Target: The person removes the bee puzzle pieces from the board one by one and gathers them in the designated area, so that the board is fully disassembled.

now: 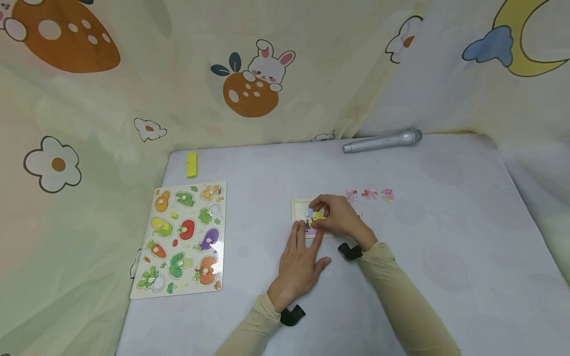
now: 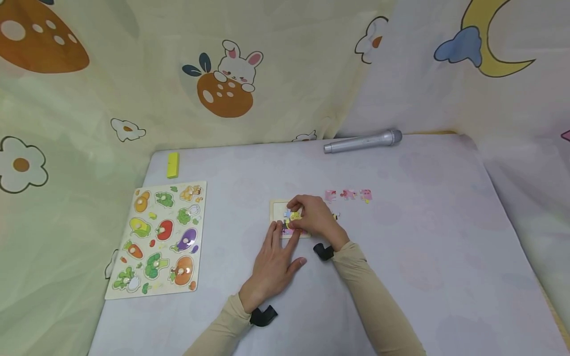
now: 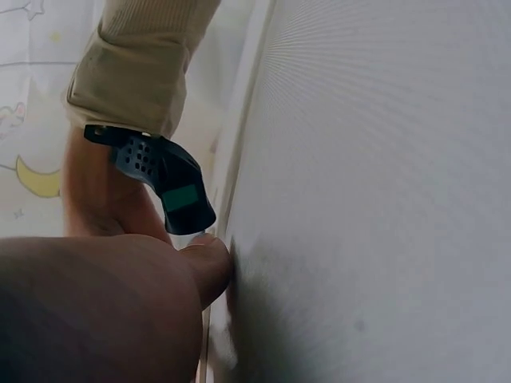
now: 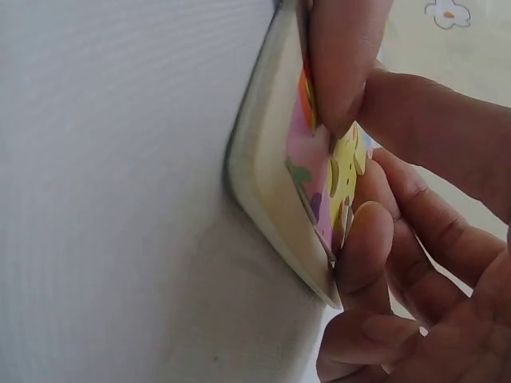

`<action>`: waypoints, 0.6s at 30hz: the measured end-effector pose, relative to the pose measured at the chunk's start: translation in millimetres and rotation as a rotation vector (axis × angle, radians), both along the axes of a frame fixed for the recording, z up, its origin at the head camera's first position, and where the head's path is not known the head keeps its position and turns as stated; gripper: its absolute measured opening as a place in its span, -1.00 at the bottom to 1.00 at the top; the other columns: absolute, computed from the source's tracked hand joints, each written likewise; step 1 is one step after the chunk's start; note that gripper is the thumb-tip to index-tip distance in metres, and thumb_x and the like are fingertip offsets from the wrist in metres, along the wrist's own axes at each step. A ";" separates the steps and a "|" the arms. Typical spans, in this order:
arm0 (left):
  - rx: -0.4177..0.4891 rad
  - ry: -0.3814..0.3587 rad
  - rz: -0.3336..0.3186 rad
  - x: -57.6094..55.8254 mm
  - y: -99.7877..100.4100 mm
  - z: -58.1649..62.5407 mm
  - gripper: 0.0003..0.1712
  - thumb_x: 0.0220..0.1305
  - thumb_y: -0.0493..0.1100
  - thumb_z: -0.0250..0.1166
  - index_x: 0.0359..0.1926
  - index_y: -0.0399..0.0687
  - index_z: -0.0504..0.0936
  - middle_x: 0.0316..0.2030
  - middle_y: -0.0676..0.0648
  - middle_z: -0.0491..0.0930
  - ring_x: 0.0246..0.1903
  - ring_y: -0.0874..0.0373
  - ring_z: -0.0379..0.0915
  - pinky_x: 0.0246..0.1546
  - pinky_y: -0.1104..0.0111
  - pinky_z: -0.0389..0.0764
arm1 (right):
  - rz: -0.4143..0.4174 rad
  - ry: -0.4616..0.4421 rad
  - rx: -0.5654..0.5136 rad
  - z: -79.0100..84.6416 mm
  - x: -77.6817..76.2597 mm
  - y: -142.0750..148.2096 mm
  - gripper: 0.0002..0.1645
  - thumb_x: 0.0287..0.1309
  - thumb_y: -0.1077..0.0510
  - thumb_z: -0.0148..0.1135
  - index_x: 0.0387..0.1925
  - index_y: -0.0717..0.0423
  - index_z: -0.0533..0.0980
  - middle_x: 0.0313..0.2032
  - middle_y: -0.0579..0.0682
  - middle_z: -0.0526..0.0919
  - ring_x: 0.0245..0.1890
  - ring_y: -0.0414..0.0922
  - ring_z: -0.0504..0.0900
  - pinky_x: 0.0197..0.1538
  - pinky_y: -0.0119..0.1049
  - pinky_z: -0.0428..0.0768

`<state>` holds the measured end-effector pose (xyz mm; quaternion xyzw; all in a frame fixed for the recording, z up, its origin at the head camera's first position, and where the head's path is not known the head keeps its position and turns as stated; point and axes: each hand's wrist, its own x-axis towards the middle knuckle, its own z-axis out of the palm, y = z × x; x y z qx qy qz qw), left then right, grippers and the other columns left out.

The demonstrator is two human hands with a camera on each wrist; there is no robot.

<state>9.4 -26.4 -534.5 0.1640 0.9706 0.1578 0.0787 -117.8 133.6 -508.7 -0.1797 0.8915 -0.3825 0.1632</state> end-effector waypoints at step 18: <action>-0.004 -0.006 0.004 -0.6 -0.4 1.0 -0.15 0.53 0.29 0.20 0.66 0.08 0.24 0.64 -0.40 -0.03 0.67 -0.29 -0.24 0.63 0.00 0.11 | -0.018 0.031 -0.046 -2.0 4.5 -3.3 -0.50 -0.03 0.32 0.67 0.01 0.15 0.73 -0.21 0.02 0.80 -0.22 -0.10 0.72 -0.08 -0.13 0.70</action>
